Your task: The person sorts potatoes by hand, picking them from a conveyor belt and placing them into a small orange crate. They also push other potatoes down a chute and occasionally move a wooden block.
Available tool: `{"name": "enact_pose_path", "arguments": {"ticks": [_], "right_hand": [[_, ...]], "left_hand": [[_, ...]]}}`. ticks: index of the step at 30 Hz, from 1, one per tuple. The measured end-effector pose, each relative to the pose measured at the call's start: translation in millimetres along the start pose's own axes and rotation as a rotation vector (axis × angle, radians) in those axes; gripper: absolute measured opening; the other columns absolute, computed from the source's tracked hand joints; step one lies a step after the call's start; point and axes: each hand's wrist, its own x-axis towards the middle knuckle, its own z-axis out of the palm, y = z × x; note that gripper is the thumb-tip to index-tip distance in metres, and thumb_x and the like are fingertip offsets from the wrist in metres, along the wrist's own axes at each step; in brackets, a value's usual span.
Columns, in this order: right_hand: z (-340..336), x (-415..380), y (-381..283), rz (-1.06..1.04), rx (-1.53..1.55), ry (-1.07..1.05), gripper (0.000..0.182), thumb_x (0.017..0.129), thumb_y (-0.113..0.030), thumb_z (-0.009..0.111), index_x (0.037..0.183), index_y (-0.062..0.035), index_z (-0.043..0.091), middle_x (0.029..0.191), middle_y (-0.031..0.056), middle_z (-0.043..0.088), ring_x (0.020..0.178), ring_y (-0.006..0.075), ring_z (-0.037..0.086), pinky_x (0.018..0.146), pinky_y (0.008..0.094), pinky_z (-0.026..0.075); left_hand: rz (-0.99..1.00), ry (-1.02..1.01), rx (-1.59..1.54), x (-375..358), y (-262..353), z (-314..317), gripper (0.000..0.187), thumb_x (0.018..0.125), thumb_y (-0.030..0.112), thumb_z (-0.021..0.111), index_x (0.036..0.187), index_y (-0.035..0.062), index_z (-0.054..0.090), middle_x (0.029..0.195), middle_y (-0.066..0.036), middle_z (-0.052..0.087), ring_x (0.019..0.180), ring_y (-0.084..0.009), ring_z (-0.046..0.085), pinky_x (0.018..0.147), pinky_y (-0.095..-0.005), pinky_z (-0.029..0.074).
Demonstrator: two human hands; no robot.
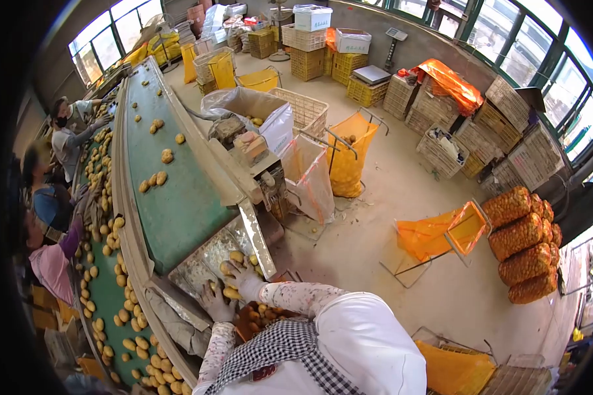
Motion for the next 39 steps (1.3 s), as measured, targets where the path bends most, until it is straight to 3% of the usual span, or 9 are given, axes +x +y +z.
{"name": "enact_pose_path", "arguments": {"ticks": [4,9,12,16,20,25,32,35,39], "right_hand": [[-7,-2,-7,0.057,0.131,0.140,0.063,0.091,-0.039,0.064,0.150,-0.0224,0.053,0.166,0.0185,0.029,0.155,0.0407,0.022,0.122,0.0660,0.013],[-33,0,3,0.220,0.176,-0.175,0.092,0.090,-0.046,0.071,0.165,-0.0239,0.023,0.166,0.0198,0.028,0.154,0.0444,0.024,0.120,0.0637,0.025],[-18,-5,5,0.211,0.191,-0.125,0.090,0.091,-0.047,0.071,0.164,-0.0245,0.025,0.166,0.0199,0.028,0.154,0.0448,0.022,0.120,0.0641,0.025],[10,-11,7,0.152,0.194,-0.118,0.095,0.090,-0.051,0.070,0.164,-0.0124,0.024,0.166,0.0178,0.029,0.155,0.0425,0.022,0.122,0.0656,0.016],[38,-24,11,0.154,0.276,0.002,0.105,0.083,-0.057,0.071,0.162,-0.0027,0.027,0.164,0.0190,0.033,0.154,0.0408,0.024,0.124,0.0635,0.012],[31,-25,11,0.135,0.095,-0.066,0.104,0.084,-0.054,0.072,0.163,-0.0051,0.024,0.165,0.0165,0.033,0.154,0.0378,0.025,0.124,0.0620,0.013],[31,-24,15,0.190,0.247,-0.152,0.084,0.090,-0.032,0.067,0.161,-0.0063,0.029,0.163,0.0176,0.035,0.153,0.0355,0.030,0.125,0.0557,0.020],[33,-18,25,0.232,0.668,-0.029,0.071,0.092,-0.015,0.063,0.157,-0.0033,0.036,0.157,0.0217,0.041,0.148,0.0392,0.035,0.123,0.0471,0.029],[0,-7,20,0.150,0.677,0.322,0.064,0.090,-0.005,0.062,0.150,0.0016,0.043,0.151,0.0266,0.045,0.140,0.0442,0.043,0.117,0.0452,0.038]], "left_hand": [[0.124,0.061,0.070,-6,-4,14,0.089,0.067,0.033,0.086,0.149,0.0212,0.054,0.158,-0.019,0.041,0.148,-0.0420,0.033,0.125,-0.0603,0.016],[0.119,0.022,0.077,-4,-3,9,0.084,0.068,0.030,0.086,0.147,0.0218,0.056,0.154,-0.018,0.046,0.146,-0.0418,0.036,0.125,-0.0601,0.017],[0.122,0.040,0.056,-7,0,14,0.078,0.068,0.027,0.085,0.142,0.0216,0.061,0.153,-0.017,0.047,0.145,-0.0417,0.037,0.125,-0.0598,0.018],[0.105,0.051,0.011,-18,4,15,0.069,0.067,0.021,0.082,0.135,0.0197,0.067,0.149,-0.016,0.053,0.142,-0.0421,0.041,0.124,-0.0595,0.020],[0.090,0.043,-0.019,-30,16,-2,0.073,0.073,0.021,0.079,0.143,0.0170,0.060,0.147,-0.016,0.053,0.143,-0.0386,0.041,0.124,-0.0593,0.020],[0.089,-0.063,-0.094,-33,19,-5,0.082,0.075,0.022,0.076,0.152,0.0198,0.049,0.155,-0.013,0.046,0.145,-0.0354,0.039,0.126,-0.0573,0.017],[0.370,-0.123,-0.184,-23,12,9,0.069,0.080,0.034,0.079,0.146,0.0274,0.057,0.158,-0.012,0.044,0.145,-0.0343,0.041,0.125,-0.0585,0.020],[0.347,0.002,-0.145,-1,12,8,0.065,0.081,0.040,0.079,0.142,0.0280,0.061,0.158,-0.012,0.044,0.147,-0.0325,0.039,0.126,-0.0584,0.019],[0.486,-0.159,-0.009,16,11,0,0.056,0.086,0.045,0.072,0.138,0.0282,0.062,0.158,-0.010,0.044,0.149,-0.0312,0.036,0.127,-0.0586,0.018]]}}
